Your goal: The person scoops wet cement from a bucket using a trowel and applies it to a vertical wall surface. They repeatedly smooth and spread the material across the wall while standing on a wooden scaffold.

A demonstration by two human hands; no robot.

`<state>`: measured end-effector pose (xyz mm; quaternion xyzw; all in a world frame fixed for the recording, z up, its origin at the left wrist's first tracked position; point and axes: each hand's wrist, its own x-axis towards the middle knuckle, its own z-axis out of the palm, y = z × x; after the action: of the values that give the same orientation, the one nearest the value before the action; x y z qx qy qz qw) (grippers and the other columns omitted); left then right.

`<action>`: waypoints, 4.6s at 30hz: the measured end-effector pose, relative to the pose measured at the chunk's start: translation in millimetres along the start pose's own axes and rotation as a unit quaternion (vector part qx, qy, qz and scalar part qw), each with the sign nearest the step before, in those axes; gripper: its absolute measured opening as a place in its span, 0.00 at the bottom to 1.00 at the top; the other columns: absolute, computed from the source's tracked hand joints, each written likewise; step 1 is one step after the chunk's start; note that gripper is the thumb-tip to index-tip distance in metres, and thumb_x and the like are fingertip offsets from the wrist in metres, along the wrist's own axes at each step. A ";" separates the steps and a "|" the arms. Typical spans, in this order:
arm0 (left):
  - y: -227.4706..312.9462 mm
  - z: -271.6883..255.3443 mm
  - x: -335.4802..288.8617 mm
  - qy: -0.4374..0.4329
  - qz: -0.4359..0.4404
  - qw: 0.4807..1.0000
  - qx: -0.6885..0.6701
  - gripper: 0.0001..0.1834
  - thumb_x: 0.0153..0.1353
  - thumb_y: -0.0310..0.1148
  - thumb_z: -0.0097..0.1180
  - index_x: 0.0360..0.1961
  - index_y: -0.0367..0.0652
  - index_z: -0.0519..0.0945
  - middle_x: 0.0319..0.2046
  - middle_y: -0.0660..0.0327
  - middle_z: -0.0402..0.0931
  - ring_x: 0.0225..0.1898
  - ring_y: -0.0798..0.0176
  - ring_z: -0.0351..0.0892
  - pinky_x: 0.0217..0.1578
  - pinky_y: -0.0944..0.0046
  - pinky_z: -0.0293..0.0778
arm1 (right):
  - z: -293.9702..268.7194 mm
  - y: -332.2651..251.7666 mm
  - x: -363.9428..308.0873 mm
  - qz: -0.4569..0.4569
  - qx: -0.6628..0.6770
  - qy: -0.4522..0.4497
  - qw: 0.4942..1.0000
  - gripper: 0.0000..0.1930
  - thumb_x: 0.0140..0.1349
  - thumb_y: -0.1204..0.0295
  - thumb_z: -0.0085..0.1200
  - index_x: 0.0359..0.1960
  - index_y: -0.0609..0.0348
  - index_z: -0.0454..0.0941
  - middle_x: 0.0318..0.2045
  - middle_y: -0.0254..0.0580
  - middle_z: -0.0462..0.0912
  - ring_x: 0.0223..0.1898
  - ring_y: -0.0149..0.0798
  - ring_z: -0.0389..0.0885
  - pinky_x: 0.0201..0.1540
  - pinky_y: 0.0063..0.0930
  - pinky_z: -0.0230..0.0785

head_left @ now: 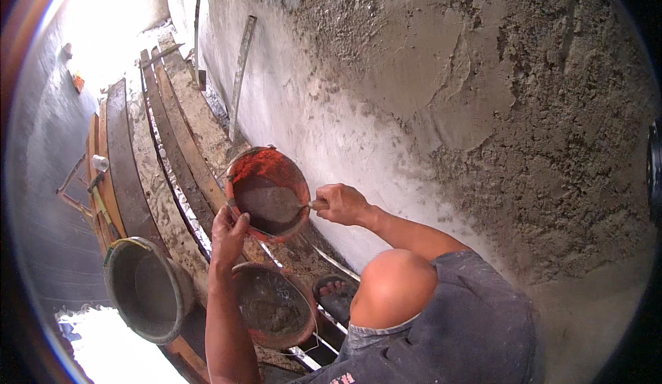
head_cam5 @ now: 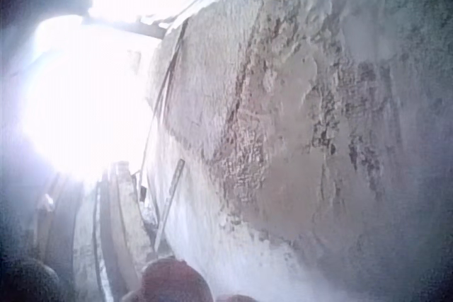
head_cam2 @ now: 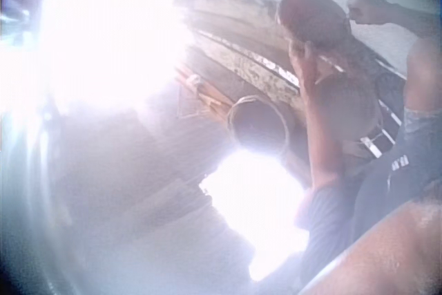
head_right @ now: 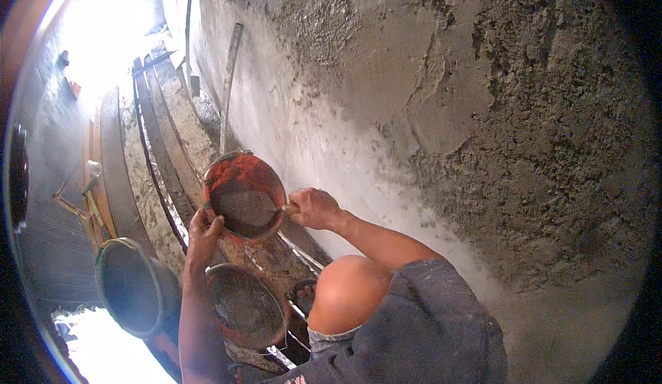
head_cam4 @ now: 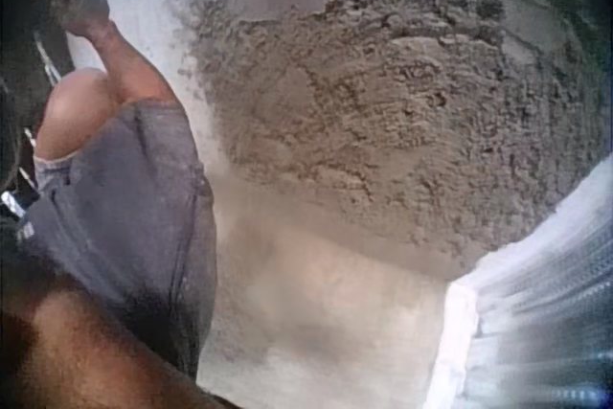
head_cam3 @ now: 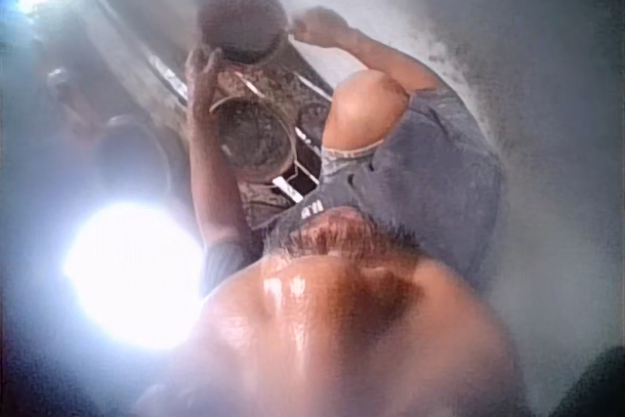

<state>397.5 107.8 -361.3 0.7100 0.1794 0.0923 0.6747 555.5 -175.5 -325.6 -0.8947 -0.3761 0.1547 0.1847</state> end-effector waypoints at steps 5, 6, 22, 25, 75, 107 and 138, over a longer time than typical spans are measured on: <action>-2.1 1.4 -8.4 0.004 -0.001 1.000 -0.003 0.06 0.69 0.28 0.60 0.37 0.41 0.74 0.27 0.66 0.75 0.30 0.70 0.77 0.32 0.64 0.75 | -0.9 -6.3 -10.9 0.007 -0.032 0.012 0.999 0.16 0.63 0.59 0.59 0.34 0.61 0.81 0.34 0.57 0.85 0.41 0.59 0.86 0.44 0.53 0.77; -3.4 -2.6 -6.5 0.013 -0.017 1.000 -0.011 0.06 0.69 0.28 0.60 0.37 0.40 0.74 0.27 0.66 0.75 0.30 0.70 0.77 0.32 0.64 0.75 | -3.6 -6.7 -9.2 0.018 -0.030 -0.002 0.999 0.16 0.63 0.59 0.59 0.34 0.61 0.81 0.34 0.56 0.86 0.41 0.59 0.86 0.44 0.53 0.78; -10.1 -15.3 -1.9 0.020 -0.022 0.998 -0.064 0.08 0.69 0.31 0.60 0.38 0.40 0.74 0.29 0.66 0.72 0.28 0.71 0.74 0.29 0.67 0.73 | -194.2 -137.4 -17.7 -0.130 0.138 0.057 0.980 0.19 0.56 0.68 0.75 0.45 0.64 0.84 0.34 0.38 0.85 0.36 0.26 0.78 0.40 0.28 0.74; -13.6 -16.5 -2.1 0.022 -0.030 0.998 -0.050 0.09 0.69 0.32 0.61 0.37 0.40 0.74 0.28 0.66 0.72 0.28 0.71 0.73 0.30 0.66 0.73 | -226.0 -157.5 -7.9 -0.177 0.212 -0.001 0.961 0.20 0.59 0.67 0.75 0.46 0.66 0.83 0.33 0.34 0.85 0.36 0.23 0.78 0.39 0.22 0.73; -22.4 -21.8 14.6 -0.030 -0.020 0.996 0.087 0.10 0.70 0.32 0.60 0.48 0.38 0.78 0.35 0.67 0.76 0.36 0.70 0.74 0.38 0.64 0.73 | 24.6 4.3 1.1 0.026 0.058 -0.014 0.998 0.17 0.58 0.60 0.66 0.36 0.66 0.85 0.30 0.57 0.86 0.34 0.51 0.86 0.41 0.44 0.77; -34.8 -32.8 9.5 -0.019 -0.072 0.994 -0.079 0.08 0.72 0.36 0.59 0.42 0.43 0.76 0.29 0.69 0.75 0.26 0.75 0.69 0.27 0.71 0.65 | -253.8 32.8 -365.9 0.260 0.102 0.411 0.868 0.11 0.64 0.68 0.68 0.43 0.57 0.83 0.31 0.28 0.82 0.27 0.23 0.76 0.29 0.22 0.72; -17.0 -24.0 7.7 0.021 -0.072 0.997 0.021 0.14 0.67 0.41 0.62 0.37 0.39 0.78 0.28 0.64 0.77 0.29 0.69 0.74 0.31 0.64 0.69 | -242.2 112.2 50.9 0.227 -0.452 -0.074 0.859 0.14 0.51 0.67 0.64 0.31 0.68 0.85 0.27 0.58 0.85 0.29 0.49 0.87 0.34 0.49 0.78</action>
<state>393.3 133.4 -377.2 0.7074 0.2461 0.0541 0.6604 759.4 -263.0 -168.7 -0.9265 -0.2034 0.0711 -0.3086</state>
